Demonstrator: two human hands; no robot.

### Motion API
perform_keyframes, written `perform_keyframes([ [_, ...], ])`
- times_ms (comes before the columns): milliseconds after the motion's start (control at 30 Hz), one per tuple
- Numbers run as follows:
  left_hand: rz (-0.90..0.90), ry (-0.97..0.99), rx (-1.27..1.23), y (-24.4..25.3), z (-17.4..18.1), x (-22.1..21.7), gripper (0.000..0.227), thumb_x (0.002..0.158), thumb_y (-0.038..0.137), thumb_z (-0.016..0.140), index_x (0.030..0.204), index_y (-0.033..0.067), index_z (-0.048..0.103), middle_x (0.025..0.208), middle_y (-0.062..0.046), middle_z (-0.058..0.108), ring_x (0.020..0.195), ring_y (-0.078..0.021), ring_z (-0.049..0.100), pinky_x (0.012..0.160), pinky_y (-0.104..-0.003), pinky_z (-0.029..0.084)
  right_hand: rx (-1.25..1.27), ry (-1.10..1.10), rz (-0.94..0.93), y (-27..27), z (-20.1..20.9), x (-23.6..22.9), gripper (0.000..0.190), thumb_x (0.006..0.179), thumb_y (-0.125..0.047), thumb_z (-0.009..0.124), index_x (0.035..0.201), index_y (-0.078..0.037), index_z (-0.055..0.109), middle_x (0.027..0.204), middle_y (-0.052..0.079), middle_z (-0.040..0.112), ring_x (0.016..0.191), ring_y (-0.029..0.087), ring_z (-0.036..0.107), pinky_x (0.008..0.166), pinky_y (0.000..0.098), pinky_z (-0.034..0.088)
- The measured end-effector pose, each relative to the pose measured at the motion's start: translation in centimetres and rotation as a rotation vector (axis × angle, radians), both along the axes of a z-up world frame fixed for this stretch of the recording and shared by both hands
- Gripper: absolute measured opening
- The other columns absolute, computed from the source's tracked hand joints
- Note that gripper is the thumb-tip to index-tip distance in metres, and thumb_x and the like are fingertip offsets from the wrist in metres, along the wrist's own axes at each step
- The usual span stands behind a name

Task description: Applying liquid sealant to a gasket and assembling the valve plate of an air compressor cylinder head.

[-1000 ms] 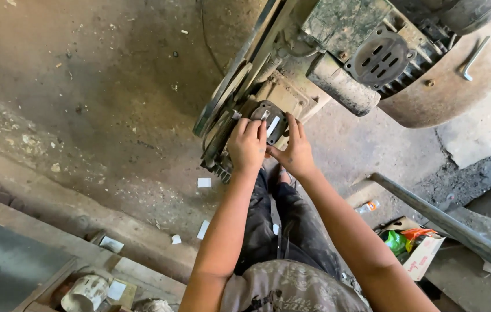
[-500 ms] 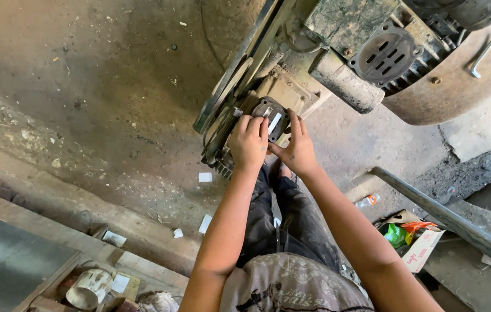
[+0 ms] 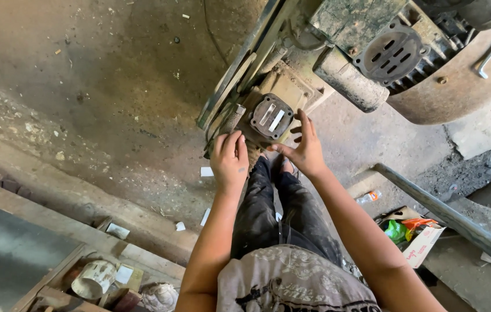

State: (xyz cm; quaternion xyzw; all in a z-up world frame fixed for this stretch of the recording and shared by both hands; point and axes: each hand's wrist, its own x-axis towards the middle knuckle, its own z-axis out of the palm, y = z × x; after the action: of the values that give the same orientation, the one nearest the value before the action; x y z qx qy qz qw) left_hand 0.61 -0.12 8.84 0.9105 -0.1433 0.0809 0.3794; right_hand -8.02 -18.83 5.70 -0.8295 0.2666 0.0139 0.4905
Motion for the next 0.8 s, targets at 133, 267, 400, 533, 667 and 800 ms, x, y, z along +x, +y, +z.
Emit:
perform_keyframes([
  [133, -0.032, 0.087, 0.028, 1.2, 1.1, -1.1, 0.009, 0.096, 0.013, 0.071, 0.099, 0.0057, 0.075, 0.086, -0.007, 0.066, 0.067, -0.0218, 0.07, 0.054, -0.027, 0.06, -0.014, 0.052, -0.043, 1.1, 1.7, -4.7, 0.107, 0.075, -0.034, 0.094, 0.153, 0.006, 0.033, 0.138, 0.025, 0.052, 0.105, 0.04, 0.068, 0.079, 0.0458, 0.061],
  [267, -0.151, 0.023, 0.063, 1.2, 0.3, -1.1, 0.022, 0.091, 0.019, 0.074, 0.109, 0.0061, 0.071, 0.102, -0.014, 0.066, 0.091, -0.0307, 0.069, 0.078, -0.039, 0.06, -0.085, 0.3, 0.115, 2.1, -0.4, -14.5, 0.088, 0.078, -0.036, 0.086, 0.149, -0.003, 0.045, 0.132, 0.022, 0.057, 0.102, 0.043, 0.07, 0.078, 0.0532, 0.062],
  [400, -0.356, 0.171, 0.092, -2.7, 4.2, 0.6, 0.053, 0.086, 0.022, 0.079, 0.127, -0.0053, 0.06, 0.122, -0.029, 0.061, 0.115, -0.0441, 0.062, 0.101, -0.053, 0.05, -0.226, 0.621, 0.329, 1.3, -3.3, -24.0, 0.088, 0.073, -0.047, 0.086, 0.145, -0.01, 0.052, 0.136, 0.017, 0.057, 0.102, 0.045, 0.073, 0.084, 0.0546, 0.063],
  [533, -0.407, 0.186, 0.213, -6.2, 3.3, 0.8, 0.075, 0.078, 0.022, 0.086, 0.133, -0.0135, 0.05, 0.129, -0.037, 0.056, 0.124, -0.0475, 0.058, 0.111, -0.053, 0.045, -0.232, 0.686, 0.145, -2.6, -1.8, -27.0, 0.082, 0.081, -0.046, 0.079, 0.148, -0.011, 0.048, 0.138, 0.019, 0.055, 0.103, 0.048, 0.071, 0.086, 0.0584, 0.061],
  [667, -0.352, 0.177, 0.318, -6.7, 0.9, -0.2, 0.098, 0.069, 0.029, 0.09, 0.143, -0.0127, 0.041, 0.137, -0.039, 0.05, 0.129, -0.0489, 0.053, 0.112, -0.054, 0.042, -0.232, 0.645, -0.072, -4.5, 1.9, -27.7, 0.073, 0.083, -0.041, 0.076, 0.144, -0.008, 0.053, 0.132, 0.019, 0.059, 0.104, 0.04, 0.073, 0.086, 0.0552, 0.062],
  [800, -0.343, 0.199, 0.357, -7.1, 1.0, 0.5, 0.096, 0.071, 0.027, 0.091, 0.143, -0.0107, 0.041, 0.139, -0.036, 0.05, 0.13, -0.0458, 0.052, 0.113, -0.052, 0.042, -0.284, 0.552, -0.137, -7.5, 3.5, -25.3, 0.065, 0.085, -0.039, 0.077, 0.138, -0.006, 0.06, 0.127, 0.015, 0.063, 0.1, 0.033, 0.075, 0.083, 0.0507, 0.062],
])
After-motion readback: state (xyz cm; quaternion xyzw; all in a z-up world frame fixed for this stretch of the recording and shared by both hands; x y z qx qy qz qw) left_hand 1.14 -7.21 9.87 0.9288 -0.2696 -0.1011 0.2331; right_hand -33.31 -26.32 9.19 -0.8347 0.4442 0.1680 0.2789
